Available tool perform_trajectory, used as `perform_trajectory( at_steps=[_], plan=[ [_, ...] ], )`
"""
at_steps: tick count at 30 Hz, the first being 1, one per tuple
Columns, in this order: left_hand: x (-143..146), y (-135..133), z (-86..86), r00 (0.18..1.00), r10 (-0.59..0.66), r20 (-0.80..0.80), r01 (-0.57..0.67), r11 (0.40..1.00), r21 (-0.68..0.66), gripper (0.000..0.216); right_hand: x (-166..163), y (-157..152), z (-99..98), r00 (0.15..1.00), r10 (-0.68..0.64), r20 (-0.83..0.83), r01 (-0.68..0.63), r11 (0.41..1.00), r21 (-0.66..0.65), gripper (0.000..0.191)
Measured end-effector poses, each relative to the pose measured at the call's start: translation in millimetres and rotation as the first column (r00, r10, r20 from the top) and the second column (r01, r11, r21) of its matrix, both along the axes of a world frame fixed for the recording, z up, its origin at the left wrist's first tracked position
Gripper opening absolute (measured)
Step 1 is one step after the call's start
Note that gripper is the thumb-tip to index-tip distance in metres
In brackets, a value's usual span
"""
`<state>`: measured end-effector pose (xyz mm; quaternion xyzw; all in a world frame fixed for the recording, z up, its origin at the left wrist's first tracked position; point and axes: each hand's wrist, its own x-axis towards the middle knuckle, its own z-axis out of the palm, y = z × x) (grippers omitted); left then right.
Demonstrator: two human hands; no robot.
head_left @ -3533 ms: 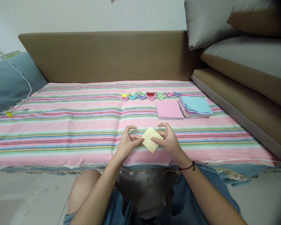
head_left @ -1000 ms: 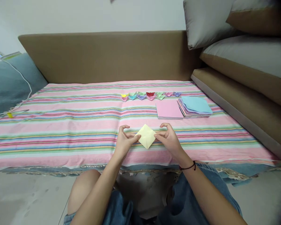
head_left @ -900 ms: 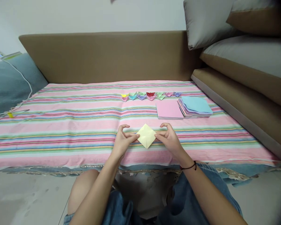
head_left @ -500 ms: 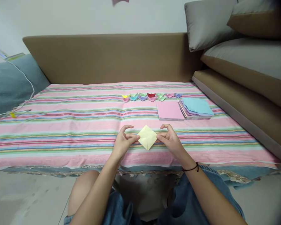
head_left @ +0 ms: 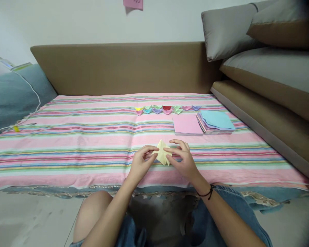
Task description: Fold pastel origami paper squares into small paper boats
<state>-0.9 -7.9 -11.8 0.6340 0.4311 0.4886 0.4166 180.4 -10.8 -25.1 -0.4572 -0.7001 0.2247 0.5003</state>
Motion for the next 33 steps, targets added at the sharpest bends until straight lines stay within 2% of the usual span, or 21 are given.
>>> perform_trajectory(
  at_steps=[2, 3, 5, 7, 10, 12, 15, 17, 20, 22, 26, 33],
  plan=[
    [2.9, -2.3, -1.0, 0.999, 0.003, -0.051, 0.001, 0.997, 0.073, 0.013, -2.6, -1.9, 1.3, 1.000, 0.000, 0.016, 0.000, 0.999, 0.036, 0.022],
    [4.3, -3.5, -1.4, 0.998, -0.002, -0.059, 0.008, 0.995, 0.095, 0.015, -3.8, -2.8, 2.0, 0.999, 0.030, -0.017, -0.029, 0.999, 0.012, 0.023],
    [7.0, -6.3, -1.3, 0.998, -0.037, -0.052, 0.042, 0.993, 0.110, 0.025, -5.7, -4.0, 2.7, 0.983, 0.102, -0.154, -0.119, 0.987, -0.105, 0.024],
    [9.0, -9.2, 0.0, 0.993, -0.076, -0.087, 0.088, 0.986, 0.139, 0.042, -7.1, -4.0, 1.9, 0.928, 0.135, -0.347, -0.226, 0.945, -0.236, 0.027],
    [9.9, -12.7, 3.8, 0.951, -0.076, -0.299, 0.152, 0.959, 0.241, 0.045, -7.1, -1.9, -1.4, 0.819, 0.065, -0.570, -0.306, 0.890, -0.338, 0.030],
    [9.1, -13.7, 5.8, 0.910, -0.036, -0.414, 0.173, 0.939, 0.297, 0.040, -5.6, 0.0, -3.5, 0.790, -0.003, -0.613, -0.292, 0.877, -0.381, 0.028],
    [6.7, -12.0, 7.1, 0.910, 0.052, -0.412, 0.103, 0.933, 0.345, 0.033, -2.5, 2.1, -4.3, 0.791, -0.065, -0.608, -0.263, 0.861, -0.434, 0.028],
    [4.2, -8.9, 6.5, 0.944, 0.047, -0.327, 0.053, 0.956, 0.289, 0.025, -1.1, 2.7, -3.7, 0.792, -0.061, -0.608, -0.270, 0.858, -0.437, 0.028],
    [0.6, -3.0, 3.4, 0.979, -0.104, -0.177, 0.116, 0.991, 0.060, 0.022, -0.9, 2.4, -2.5, 0.804, -0.019, -0.594, -0.296, 0.854, -0.428, 0.027],
    [-0.8, 0.2, 0.2, 0.986, -0.137, -0.095, 0.134, 0.990, -0.034, 0.019, -1.3, 2.0, -2.0, 0.815, 0.021, -0.580, -0.324, 0.845, -0.425, 0.026],
    [-1.5, 3.2, -3.4, 0.999, -0.046, -0.002, 0.046, 0.996, -0.078, 0.012, -0.5, 2.0, -2.4, 0.822, 0.055, -0.567, -0.337, 0.850, -0.405, 0.024],
    [-0.6, 2.5, -5.9, 1.000, 0.000, 0.003, 0.000, 0.992, -0.127, 0.012, -1.5, 1.7, -3.9, 0.837, 0.020, -0.547, -0.289, 0.865, -0.410, 0.024]
  ],
)
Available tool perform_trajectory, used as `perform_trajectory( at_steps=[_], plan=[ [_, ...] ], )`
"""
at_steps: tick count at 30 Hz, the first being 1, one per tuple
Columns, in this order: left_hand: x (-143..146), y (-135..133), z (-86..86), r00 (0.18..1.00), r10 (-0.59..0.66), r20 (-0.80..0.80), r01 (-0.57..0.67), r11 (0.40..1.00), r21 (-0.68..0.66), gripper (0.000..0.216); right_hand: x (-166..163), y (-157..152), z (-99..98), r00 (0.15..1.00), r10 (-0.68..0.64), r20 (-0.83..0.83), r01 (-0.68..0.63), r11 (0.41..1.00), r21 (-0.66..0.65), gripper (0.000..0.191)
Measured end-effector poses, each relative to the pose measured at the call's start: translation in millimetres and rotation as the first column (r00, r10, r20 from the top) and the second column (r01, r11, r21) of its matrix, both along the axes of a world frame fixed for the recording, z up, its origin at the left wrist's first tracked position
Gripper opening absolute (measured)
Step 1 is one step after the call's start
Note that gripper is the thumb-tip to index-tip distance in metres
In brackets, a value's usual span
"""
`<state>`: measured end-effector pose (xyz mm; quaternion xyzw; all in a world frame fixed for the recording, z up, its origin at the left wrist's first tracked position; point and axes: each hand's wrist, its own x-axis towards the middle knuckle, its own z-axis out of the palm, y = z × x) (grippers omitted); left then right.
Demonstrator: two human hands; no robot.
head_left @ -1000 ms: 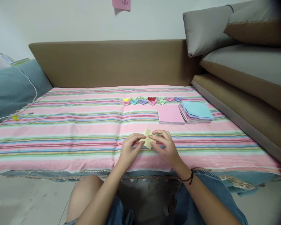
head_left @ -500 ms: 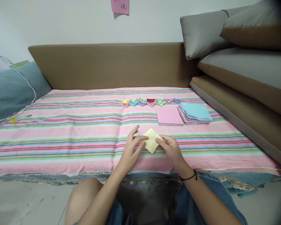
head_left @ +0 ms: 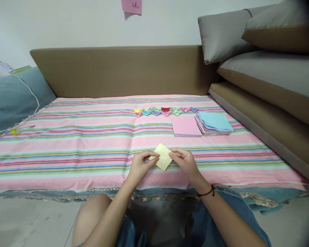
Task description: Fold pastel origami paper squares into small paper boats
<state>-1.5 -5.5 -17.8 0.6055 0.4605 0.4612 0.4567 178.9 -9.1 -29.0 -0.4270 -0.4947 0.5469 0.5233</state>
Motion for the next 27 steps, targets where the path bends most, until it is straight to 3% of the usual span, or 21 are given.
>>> perform_trajectory(
  at_steps=[4, 9, 13, 27],
  plan=[
    [3.5, -0.4, -6.2, 0.999, -0.009, 0.048, 0.008, 1.000, 0.022, 0.012, -4.6, -0.4, -3.3, 1.000, 0.020, -0.023, -0.020, 1.000, 0.000, 0.028],
    [9.8, -2.8, -7.7, 0.971, -0.069, 0.227, 0.084, 0.995, -0.055, 0.039, -6.7, -0.4, -7.3, 0.999, -0.005, 0.046, 0.001, 0.995, 0.098, 0.020],
    [12.6, -6.4, -7.8, 0.969, -0.079, 0.232, 0.095, 0.994, -0.060, 0.042, -7.6, -1.3, -8.1, 0.993, -0.018, 0.115, -0.002, 0.985, 0.170, 0.016],
    [14.3, -5.3, -3.1, 0.965, -0.047, 0.258, 0.069, 0.995, -0.077, 0.045, -6.1, -1.1, -4.6, 0.987, -0.051, 0.152, 0.024, 0.985, 0.173, 0.020]
  ],
)
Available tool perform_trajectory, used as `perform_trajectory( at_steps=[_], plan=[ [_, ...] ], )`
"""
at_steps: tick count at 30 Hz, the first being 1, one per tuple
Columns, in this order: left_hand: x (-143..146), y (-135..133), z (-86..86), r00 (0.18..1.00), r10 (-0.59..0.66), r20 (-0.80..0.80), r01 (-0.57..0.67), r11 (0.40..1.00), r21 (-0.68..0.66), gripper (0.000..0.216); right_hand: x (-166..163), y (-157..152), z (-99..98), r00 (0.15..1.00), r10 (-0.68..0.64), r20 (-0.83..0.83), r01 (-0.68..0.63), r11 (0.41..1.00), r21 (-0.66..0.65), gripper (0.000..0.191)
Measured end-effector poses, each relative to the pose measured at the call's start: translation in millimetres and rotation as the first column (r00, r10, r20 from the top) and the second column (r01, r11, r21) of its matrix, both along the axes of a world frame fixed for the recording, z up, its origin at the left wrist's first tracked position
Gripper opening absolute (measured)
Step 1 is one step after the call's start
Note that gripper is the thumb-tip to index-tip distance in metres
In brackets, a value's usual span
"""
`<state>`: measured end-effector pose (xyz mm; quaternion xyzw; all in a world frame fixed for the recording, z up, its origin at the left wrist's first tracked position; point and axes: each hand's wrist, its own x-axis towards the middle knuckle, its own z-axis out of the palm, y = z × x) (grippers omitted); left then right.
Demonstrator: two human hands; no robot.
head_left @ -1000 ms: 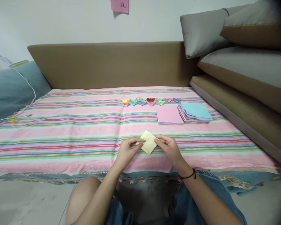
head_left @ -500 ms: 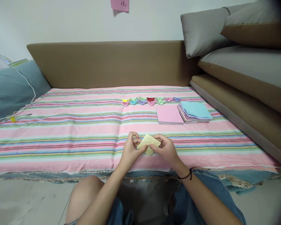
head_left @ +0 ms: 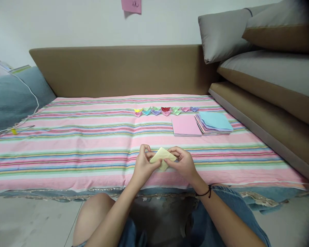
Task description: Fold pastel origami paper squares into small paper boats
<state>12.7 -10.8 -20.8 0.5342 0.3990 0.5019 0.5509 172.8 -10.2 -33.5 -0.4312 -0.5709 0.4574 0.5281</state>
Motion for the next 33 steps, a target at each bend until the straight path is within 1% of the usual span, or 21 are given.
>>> perform_trajectory(
  at_steps=[4, 9, 14, 18, 21, 23, 25, 27, 30, 32, 33],
  plan=[
    [-3.7, 2.2, 5.1, 0.999, 0.023, 0.031, -0.023, 1.000, -0.011, 0.049, 4.6, 1.4, 4.9, 0.998, -0.018, -0.052, 0.015, 0.998, -0.056, 0.021],
    [-9.7, 4.9, 9.1, 0.998, 0.042, 0.045, -0.041, 0.998, -0.041, 0.053, 8.4, 2.4, 9.1, 0.997, -0.050, -0.057, 0.047, 0.997, -0.064, 0.023],
    [-19.7, 8.4, 12.2, 0.992, 0.126, 0.025, -0.124, 0.990, -0.069, 0.057, 13.5, 4.7, 7.2, 0.993, -0.067, -0.100, 0.056, 0.993, -0.105, 0.024],
    [-25.1, 10.0, 13.0, 0.993, 0.120, 0.017, -0.119, 0.990, -0.080, 0.057, 15.8, 6.1, 4.9, 0.990, -0.054, -0.128, 0.039, 0.993, -0.111, 0.027],
    [-26.1, 10.6, 10.8, 0.994, 0.108, 0.001, -0.107, 0.991, -0.078, 0.053, 15.7, 5.8, 5.7, 0.990, -0.028, -0.135, 0.017, 0.997, -0.078, 0.029],
    [-26.0, 10.5, 9.3, 0.997, 0.083, -0.009, -0.083, 0.993, -0.079, 0.049, 15.5, 5.2, 7.3, 0.994, 0.010, -0.110, -0.013, 1.000, -0.028, 0.025],
    [-25.9, 9.8, 9.2, 0.999, 0.041, -0.016, -0.042, 0.997, -0.060, 0.042, 15.3, 4.4, 9.1, 0.996, 0.058, -0.065, -0.058, 0.998, 0.011, 0.017],
    [-26.0, 8.6, 11.3, 0.999, -0.016, -0.035, 0.016, 1.000, -0.007, 0.031, 15.0, 3.5, 10.9, 0.994, 0.101, -0.031, -0.101, 0.995, 0.015, 0.014],
    [-27.6, 6.6, 16.9, 0.983, -0.137, -0.124, 0.146, 0.987, 0.068, 0.014, 15.4, 1.9, 13.1, 0.990, 0.139, -0.017, -0.139, 0.990, -0.003, 0.016],
    [-29.3, 5.6, 20.3, 0.959, -0.223, -0.175, 0.241, 0.966, 0.089, 0.013, 16.8, 1.1, 13.7, 0.987, 0.157, -0.032, -0.157, 0.987, -0.012, 0.016],
    [-30.2, 5.4, 21.4, 0.948, -0.258, -0.186, 0.279, 0.955, 0.099, 0.018, 17.8, 0.9, 13.6, 0.985, 0.167, -0.049, -0.168, 0.986, -0.014, 0.016]
  ],
)
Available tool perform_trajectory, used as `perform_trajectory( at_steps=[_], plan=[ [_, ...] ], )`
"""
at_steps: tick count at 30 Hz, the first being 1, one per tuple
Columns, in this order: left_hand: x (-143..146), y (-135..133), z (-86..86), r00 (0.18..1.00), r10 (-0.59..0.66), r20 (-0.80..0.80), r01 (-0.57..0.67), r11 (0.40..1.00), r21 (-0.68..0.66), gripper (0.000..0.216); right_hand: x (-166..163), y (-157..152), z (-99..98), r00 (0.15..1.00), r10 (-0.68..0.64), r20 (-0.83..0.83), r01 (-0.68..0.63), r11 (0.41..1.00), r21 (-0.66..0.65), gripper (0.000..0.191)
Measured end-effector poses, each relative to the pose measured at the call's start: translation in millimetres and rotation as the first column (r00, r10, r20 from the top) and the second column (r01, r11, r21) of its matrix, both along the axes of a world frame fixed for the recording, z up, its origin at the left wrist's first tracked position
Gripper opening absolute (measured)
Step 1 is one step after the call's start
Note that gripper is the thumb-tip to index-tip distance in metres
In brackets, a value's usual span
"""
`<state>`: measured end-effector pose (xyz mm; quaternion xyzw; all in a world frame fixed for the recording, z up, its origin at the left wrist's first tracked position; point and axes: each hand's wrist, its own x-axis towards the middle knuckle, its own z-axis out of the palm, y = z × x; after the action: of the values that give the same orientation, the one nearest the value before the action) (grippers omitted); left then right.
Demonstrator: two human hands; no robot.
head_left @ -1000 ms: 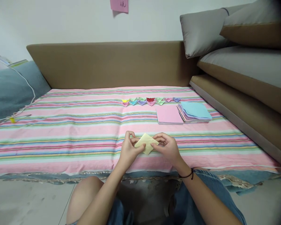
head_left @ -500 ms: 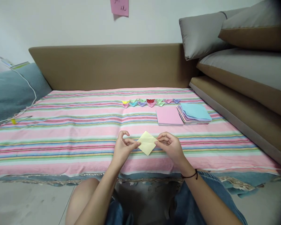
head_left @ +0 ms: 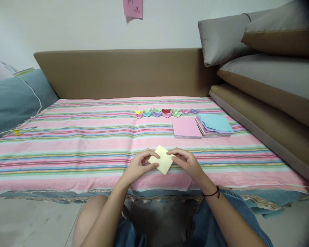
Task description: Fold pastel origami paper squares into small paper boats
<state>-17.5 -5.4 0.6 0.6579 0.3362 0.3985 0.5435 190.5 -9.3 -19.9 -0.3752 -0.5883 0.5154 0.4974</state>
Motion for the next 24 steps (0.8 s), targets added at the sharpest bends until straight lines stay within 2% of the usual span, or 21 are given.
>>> perform_trajectory(
  at_steps=[3, 8, 11, 13, 17, 19, 24],
  plan=[
    [-2.6, -0.1, 1.1, 0.998, -0.060, 0.018, 0.060, 0.998, 0.023, 0.034, 3.4, 0.1, -1.2, 0.997, 0.054, -0.060, -0.054, 0.999, 0.004, 0.025],
    [-4.5, -0.7, 2.8, 0.999, -0.030, 0.031, 0.030, 0.999, -0.022, 0.025, 5.0, 1.1, -1.8, 0.993, 0.099, -0.067, -0.096, 0.995, 0.039, 0.037],
    [-2.6, -1.1, 2.0, 1.000, 0.030, -0.003, -0.030, 0.999, -0.034, 0.017, 1.9, 0.8, -1.0, 0.997, 0.036, -0.075, -0.035, 0.999, 0.015, 0.026],
    [0.7, -1.0, -1.1, 0.993, 0.118, -0.028, -0.118, 0.993, -0.026, 0.016, -1.0, 0.6, -0.9, 0.998, -0.028, -0.050, 0.028, 1.000, 0.006, 0.018],
    [10.4, -1.5, -9.2, 0.959, 0.283, -0.013, -0.283, 0.957, -0.066, 0.024, -6.6, 0.6, -3.7, 0.994, -0.108, -0.028, 0.109, 0.994, 0.026, 0.019],
    [14.4, -2.5, -11.2, 0.950, 0.313, 0.015, -0.311, 0.947, -0.074, 0.024, -8.4, 0.6, -6.1, 0.989, -0.147, -0.022, 0.148, 0.989, 0.020, 0.019],
    [18.2, -4.0, -13.2, 0.953, 0.286, 0.097, -0.274, 0.954, -0.124, 0.025, -10.2, 0.2, -9.9, 0.967, -0.255, -0.018, 0.255, 0.966, -0.034, 0.020]
  ],
)
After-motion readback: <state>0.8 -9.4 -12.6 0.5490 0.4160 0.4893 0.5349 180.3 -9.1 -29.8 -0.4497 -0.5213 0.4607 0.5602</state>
